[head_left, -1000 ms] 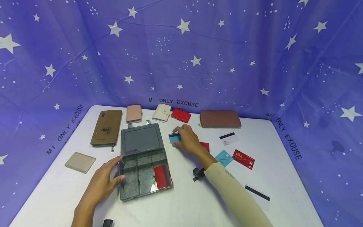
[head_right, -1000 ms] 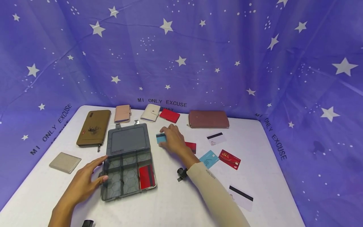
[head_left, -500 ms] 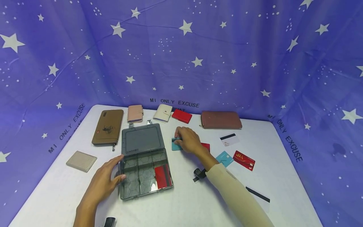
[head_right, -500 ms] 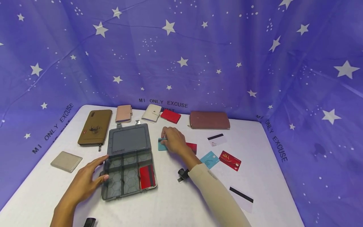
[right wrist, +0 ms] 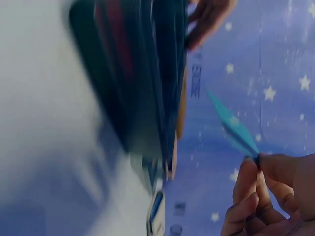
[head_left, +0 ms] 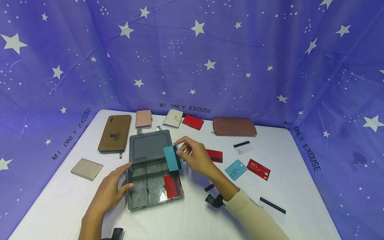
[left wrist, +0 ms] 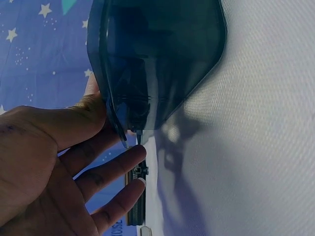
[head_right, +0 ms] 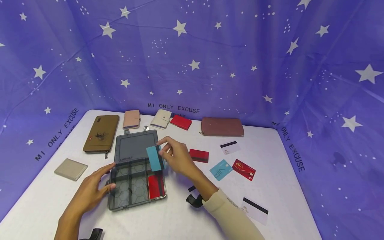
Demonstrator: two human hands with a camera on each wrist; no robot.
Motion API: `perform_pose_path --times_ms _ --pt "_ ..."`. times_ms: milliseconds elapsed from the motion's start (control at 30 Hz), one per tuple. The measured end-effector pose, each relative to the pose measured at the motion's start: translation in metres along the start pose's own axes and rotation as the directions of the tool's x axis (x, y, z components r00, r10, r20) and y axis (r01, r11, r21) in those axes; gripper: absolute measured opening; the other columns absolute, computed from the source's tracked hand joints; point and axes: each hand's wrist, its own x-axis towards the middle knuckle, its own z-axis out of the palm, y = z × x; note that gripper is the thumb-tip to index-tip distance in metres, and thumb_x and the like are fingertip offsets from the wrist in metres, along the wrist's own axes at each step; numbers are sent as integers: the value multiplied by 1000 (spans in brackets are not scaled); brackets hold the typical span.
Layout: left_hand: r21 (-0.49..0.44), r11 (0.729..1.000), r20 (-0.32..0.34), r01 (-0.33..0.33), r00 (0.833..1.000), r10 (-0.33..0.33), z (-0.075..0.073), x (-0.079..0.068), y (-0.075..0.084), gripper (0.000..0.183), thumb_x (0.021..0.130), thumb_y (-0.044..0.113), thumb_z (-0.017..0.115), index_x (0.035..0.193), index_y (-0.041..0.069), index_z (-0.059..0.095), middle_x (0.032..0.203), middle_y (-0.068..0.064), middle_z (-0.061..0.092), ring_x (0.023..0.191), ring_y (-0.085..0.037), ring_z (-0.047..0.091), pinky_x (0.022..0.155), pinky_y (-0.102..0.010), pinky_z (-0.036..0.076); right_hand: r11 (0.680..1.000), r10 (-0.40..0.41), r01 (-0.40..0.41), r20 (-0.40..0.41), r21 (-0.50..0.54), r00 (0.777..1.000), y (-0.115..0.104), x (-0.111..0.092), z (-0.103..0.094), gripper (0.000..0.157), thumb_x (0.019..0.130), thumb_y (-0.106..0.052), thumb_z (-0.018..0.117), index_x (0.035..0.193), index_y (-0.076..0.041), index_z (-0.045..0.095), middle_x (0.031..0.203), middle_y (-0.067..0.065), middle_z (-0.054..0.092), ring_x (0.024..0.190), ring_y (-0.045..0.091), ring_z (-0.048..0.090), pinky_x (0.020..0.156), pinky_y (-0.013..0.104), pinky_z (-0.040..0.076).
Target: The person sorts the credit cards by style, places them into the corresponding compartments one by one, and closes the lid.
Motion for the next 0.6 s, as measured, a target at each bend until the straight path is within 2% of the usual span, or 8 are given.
perform_pose_path --times_ms 100,300,467,600 --pt "-1 1000 -1 -5 1000 5 0 0 0 72 84 14 79 147 5 46 148 -20 50 133 -45 49 110 -62 38 998 26 -29 66 47 997 -8 -10 12 27 90 -14 74 114 -25 67 81 -11 72 62 17 63 49 24 45" --pt "-2 1000 5 -1 1000 1 1 0 -1 72 85 14 78 148 6 45 149 -19 50 134 -45 48 111 -61 37 995 50 -65 184 78 982 -13 -25 39 25 90 -15 75 112 -24 68 78 -11 69 60 10 59 51 22 50" --pt "7 1000 13 10 1000 -10 2 0 -1 72 85 15 78 148 6 45 149 -19 49 134 -45 48 111 -62 37 999 41 -41 227 -1 973 -13 -31 55 22 89 -19 76 110 -19 70 75 -13 69 54 4 57 48 19 47" --pt "11 1000 14 10 1000 -10 1 0 0 72 85 15 78 148 6 45 149 -20 49 134 -45 48 111 -62 37 998 18 -3 230 -66 973 -13 -32 57 24 87 -21 78 110 -15 72 74 -16 69 52 3 54 45 18 43"
